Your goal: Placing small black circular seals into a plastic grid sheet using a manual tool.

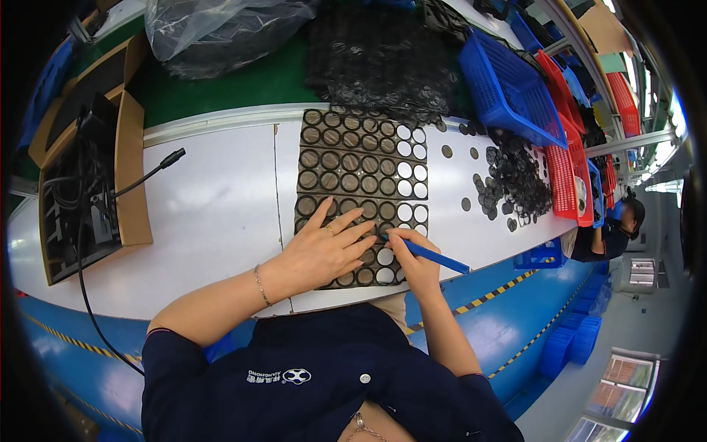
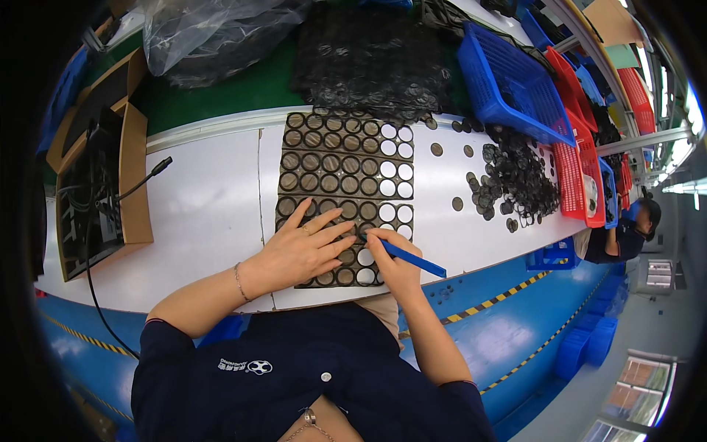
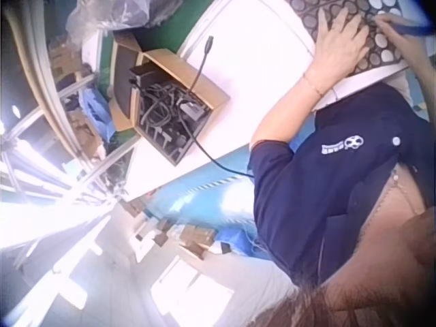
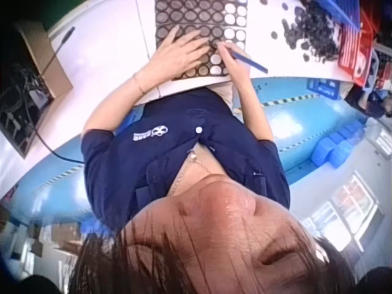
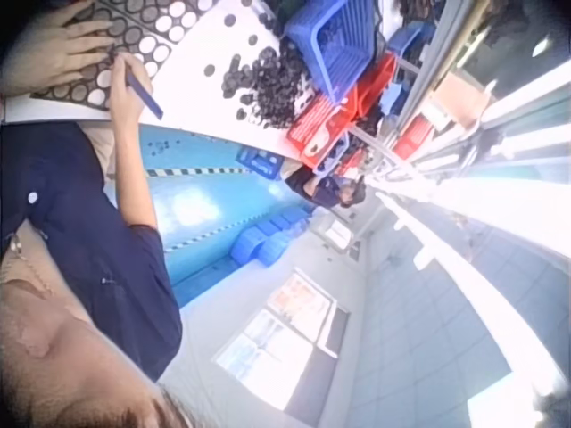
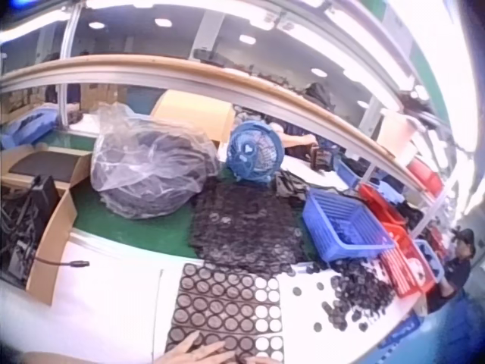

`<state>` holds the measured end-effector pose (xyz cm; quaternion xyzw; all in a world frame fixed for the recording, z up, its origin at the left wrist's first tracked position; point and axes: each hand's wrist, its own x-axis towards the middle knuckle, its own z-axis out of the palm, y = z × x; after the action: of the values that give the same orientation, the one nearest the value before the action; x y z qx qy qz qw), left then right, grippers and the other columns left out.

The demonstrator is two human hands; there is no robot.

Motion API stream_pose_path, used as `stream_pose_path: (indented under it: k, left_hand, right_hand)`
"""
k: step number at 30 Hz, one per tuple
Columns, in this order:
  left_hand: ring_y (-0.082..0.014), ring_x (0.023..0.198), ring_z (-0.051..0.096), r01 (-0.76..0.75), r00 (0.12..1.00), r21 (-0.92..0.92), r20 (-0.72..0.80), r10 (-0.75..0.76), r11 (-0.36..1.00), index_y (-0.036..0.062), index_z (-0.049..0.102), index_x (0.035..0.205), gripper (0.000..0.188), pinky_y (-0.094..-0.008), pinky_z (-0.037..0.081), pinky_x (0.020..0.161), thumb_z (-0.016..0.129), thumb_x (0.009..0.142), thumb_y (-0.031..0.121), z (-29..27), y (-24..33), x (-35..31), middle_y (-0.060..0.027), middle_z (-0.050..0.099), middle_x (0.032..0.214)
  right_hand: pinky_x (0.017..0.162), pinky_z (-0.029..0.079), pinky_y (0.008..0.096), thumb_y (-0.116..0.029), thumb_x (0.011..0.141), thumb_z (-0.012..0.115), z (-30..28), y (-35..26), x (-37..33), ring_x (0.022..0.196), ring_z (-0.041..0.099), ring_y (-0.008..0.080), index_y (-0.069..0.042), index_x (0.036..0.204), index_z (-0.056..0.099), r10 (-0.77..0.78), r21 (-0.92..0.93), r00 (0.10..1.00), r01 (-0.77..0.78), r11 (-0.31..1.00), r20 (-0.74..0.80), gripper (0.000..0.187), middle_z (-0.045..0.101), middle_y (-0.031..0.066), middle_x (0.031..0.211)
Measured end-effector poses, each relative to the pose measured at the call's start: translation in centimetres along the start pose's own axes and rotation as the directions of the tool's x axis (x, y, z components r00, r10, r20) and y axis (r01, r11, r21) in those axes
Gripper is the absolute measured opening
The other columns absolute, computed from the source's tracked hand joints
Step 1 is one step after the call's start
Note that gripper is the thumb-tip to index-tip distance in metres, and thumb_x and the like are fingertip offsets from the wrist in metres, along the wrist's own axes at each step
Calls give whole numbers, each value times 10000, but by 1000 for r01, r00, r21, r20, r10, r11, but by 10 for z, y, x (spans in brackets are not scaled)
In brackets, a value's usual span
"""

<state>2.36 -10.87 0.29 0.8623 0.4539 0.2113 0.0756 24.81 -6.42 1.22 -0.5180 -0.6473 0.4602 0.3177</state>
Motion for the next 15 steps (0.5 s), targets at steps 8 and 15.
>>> stream_pose_path:
  k: [8, 15]
  left_hand:
    - [-244, 1408, 422, -12, 1000, -7, 10, 12, 1000, 159, 646, 1286, 423, -599, 254, 1165, 671, 919, 369, 0, -1, 0, -40, 568, 1410]
    - [-242, 1387, 440, -11, 1000, 37, -8, 12, 999, 159, 651, 1269, 421, -658, 230, 1151, 684, 908, 373, -3, -1, -2, -40, 584, 1377]
  right_hand:
    - [759, 509, 320, -61, 884, 713, 2, -2, 0, 864, 665, 218, -1, 1014, 721, -304, -278, 953, 291, 916, -6, 143, 706, 95, 917]
    - [848, 451, 418, -35, 875, 682, -35, 1, 49, 966, 617, 300, -52, 1099, 707, -692, -770, 721, 418, 482, -42, 226, 671, 111, 1049]
